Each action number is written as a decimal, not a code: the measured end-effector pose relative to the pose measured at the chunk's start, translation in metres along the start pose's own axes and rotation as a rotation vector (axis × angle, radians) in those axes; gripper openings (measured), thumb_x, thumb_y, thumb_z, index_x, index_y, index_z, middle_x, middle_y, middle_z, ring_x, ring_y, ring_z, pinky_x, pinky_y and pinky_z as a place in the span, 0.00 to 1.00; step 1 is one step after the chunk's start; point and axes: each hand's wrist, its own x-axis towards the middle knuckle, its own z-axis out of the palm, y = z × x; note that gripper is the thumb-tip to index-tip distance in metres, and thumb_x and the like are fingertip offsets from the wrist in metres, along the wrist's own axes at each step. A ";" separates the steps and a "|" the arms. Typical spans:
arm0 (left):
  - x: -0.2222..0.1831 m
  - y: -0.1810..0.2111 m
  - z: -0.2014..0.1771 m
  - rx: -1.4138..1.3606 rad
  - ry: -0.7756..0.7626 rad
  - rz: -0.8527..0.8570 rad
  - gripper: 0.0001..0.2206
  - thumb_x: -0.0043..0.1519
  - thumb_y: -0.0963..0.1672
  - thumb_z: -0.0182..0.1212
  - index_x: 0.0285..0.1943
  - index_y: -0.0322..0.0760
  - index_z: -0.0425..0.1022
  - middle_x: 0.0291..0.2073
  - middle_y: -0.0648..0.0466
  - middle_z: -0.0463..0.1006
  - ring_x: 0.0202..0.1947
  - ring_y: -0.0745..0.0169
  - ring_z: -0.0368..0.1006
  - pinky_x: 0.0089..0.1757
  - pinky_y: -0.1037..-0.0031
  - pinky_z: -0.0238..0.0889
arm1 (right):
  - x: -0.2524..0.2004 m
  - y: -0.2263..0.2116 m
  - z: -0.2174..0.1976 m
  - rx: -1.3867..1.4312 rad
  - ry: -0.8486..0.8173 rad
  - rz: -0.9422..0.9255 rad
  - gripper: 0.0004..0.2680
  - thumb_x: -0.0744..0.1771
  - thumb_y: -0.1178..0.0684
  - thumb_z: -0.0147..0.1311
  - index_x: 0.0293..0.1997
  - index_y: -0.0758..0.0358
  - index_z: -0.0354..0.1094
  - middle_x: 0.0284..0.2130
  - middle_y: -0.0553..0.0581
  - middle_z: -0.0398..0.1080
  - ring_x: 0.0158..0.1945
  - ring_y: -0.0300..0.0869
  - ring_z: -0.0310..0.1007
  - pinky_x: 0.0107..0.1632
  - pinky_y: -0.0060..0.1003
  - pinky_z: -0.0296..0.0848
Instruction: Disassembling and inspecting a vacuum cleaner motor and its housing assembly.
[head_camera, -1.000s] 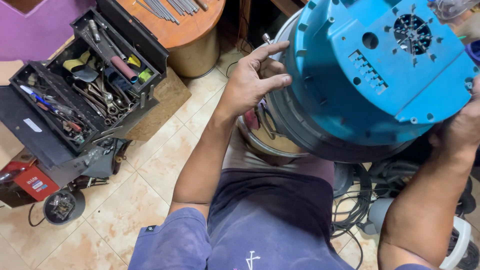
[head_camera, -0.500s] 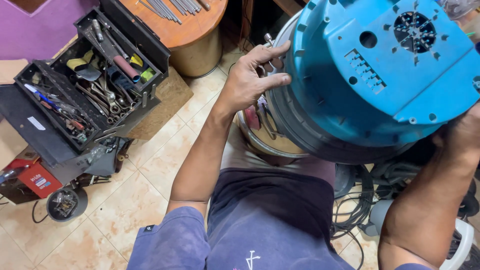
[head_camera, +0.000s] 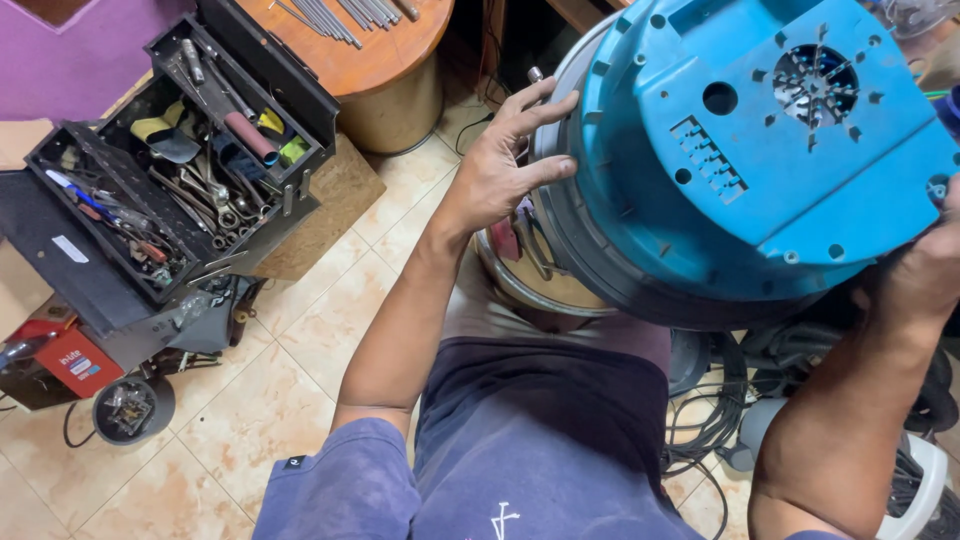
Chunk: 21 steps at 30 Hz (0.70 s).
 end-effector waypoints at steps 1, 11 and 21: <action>0.000 0.000 0.000 0.016 0.005 0.000 0.29 0.59 0.43 0.76 0.71 0.49 0.73 0.77 0.51 0.57 0.77 0.51 0.56 0.72 0.59 0.54 | -0.002 0.013 -0.003 0.086 -0.001 0.004 0.17 0.78 0.51 0.28 0.64 0.75 0.64 0.56 0.69 0.74 0.54 0.49 0.77 0.56 0.39 0.77; -0.001 -0.001 -0.002 -0.001 -0.037 -0.043 0.27 0.61 0.40 0.72 0.71 0.45 0.70 0.78 0.51 0.52 0.77 0.51 0.56 0.68 0.58 0.63 | 0.000 -0.022 0.009 0.201 -0.051 -0.054 0.23 0.77 0.38 0.37 0.64 0.76 0.62 0.53 0.62 0.70 0.52 0.43 0.71 0.57 0.37 0.71; -0.005 -0.004 0.000 -0.146 -0.040 -0.026 0.27 0.63 0.38 0.70 0.73 0.39 0.69 0.80 0.50 0.50 0.78 0.52 0.55 0.71 0.61 0.59 | -0.001 -0.030 0.010 0.210 -0.031 0.028 0.28 0.76 0.31 0.40 0.60 0.79 0.62 0.50 0.60 0.70 0.49 0.40 0.68 0.53 0.33 0.68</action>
